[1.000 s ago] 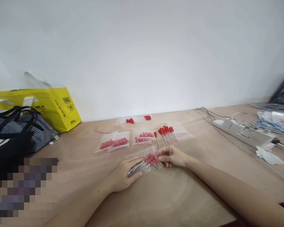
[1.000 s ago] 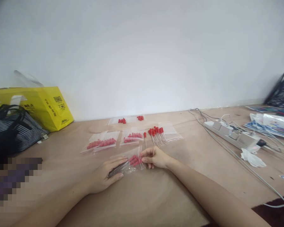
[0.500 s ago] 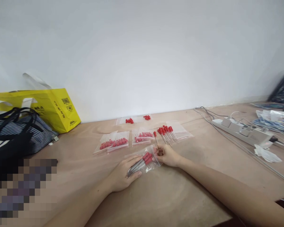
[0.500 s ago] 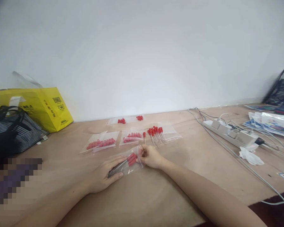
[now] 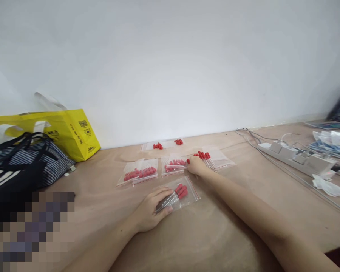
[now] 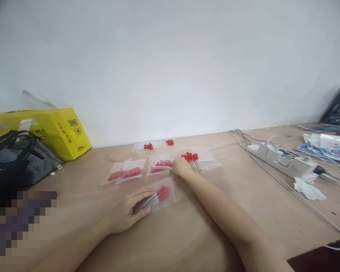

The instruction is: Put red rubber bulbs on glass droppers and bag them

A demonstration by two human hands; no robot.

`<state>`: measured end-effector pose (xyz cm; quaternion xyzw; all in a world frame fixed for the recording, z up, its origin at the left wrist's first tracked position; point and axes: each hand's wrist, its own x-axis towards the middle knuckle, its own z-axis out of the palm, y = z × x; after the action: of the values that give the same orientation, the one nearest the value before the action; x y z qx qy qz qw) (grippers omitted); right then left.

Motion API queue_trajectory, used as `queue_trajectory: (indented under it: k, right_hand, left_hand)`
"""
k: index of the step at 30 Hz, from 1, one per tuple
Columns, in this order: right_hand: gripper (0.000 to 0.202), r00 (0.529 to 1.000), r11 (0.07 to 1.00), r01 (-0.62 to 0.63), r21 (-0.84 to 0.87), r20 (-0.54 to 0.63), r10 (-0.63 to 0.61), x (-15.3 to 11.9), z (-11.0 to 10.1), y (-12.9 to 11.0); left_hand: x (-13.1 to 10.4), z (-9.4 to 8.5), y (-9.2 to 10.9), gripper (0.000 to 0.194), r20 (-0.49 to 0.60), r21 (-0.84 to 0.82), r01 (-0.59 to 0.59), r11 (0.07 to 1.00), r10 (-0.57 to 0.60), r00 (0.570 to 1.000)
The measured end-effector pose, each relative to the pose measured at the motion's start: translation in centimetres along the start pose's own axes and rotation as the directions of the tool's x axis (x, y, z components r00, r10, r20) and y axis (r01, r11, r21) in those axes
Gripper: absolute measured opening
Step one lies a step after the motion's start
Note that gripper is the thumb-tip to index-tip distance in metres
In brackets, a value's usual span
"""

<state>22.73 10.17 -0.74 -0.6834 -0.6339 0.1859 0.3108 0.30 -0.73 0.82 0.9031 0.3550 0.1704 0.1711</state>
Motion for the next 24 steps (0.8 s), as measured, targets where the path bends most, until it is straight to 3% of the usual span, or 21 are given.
queue_trajectory:
  k: [4,9,11,14,17,24]
  right_hand:
    - [0.031,1.000,1.000,-0.005,-0.005,-0.006,0.005,-0.4,0.4,-0.6]
    - [0.040,0.996,0.995,0.086,0.054,-0.024,-0.085,-2.1,-2.7,-0.2]
    - [0.047,0.990,0.981,0.131,0.146,-0.065,-0.123,-3.0,-4.2,0.5]
    - [0.048,0.981,0.877,0.162,0.453,-0.171,-0.092,-4.5,-5.3,2.0]
    - [0.047,0.983,0.748,0.120,0.653,-0.185,0.004,-6.1,-4.2,3.1]
    - [0.040,0.996,0.559,0.009,0.829,-0.057,0.069,-8.4,-1.0,2.7]
  left_hand:
    - [0.0,0.0,0.0,0.039,-0.018,-0.020,0.000,1.000,-0.001,1.000]
    - [0.0,-0.2,0.2,0.039,-0.012,-0.024,0.002,1.000,-0.002,1.000]
    - [-0.1,-0.2,0.2,0.038,-0.010,-0.027,-0.001,1.000,0.001,1.000]
    - [-0.1,-0.1,0.1,0.039,-0.024,-0.025,-0.003,1.000,0.003,1.000]
    - [0.0,0.0,-0.2,0.040,-0.017,-0.018,-0.010,1.000,0.010,1.000]
    - [0.0,0.0,-0.1,0.042,-0.001,0.001,0.006,1.000,-0.006,1.000]
